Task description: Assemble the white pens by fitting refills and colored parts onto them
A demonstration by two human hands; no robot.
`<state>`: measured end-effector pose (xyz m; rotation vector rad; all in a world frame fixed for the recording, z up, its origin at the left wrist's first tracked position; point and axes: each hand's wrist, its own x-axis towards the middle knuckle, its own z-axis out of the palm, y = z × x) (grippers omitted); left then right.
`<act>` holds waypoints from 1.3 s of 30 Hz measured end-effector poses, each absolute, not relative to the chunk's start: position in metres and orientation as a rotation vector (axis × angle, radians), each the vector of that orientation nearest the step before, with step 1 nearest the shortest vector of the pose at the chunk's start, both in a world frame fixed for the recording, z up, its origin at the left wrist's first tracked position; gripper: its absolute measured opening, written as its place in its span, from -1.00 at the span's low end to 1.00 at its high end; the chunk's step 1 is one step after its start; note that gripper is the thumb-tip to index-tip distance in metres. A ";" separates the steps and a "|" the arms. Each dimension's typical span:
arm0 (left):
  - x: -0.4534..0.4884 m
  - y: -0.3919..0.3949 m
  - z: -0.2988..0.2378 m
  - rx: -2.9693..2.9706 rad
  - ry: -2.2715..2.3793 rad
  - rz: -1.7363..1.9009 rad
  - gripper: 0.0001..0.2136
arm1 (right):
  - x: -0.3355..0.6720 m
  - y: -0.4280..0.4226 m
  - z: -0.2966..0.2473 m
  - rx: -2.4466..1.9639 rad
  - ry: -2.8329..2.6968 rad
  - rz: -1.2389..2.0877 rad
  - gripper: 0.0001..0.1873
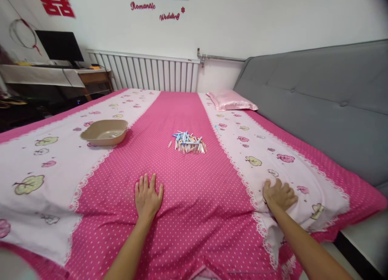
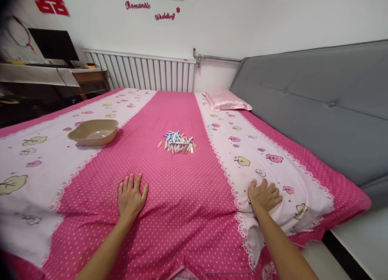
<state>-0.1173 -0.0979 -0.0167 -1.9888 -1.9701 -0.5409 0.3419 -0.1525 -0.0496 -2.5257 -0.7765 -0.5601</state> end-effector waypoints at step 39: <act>-0.118 -0.098 -0.018 -1.992 -2.011 -0.540 -0.45 | 0.341 -0.153 -0.050 -2.540 -0.791 -0.524 -0.46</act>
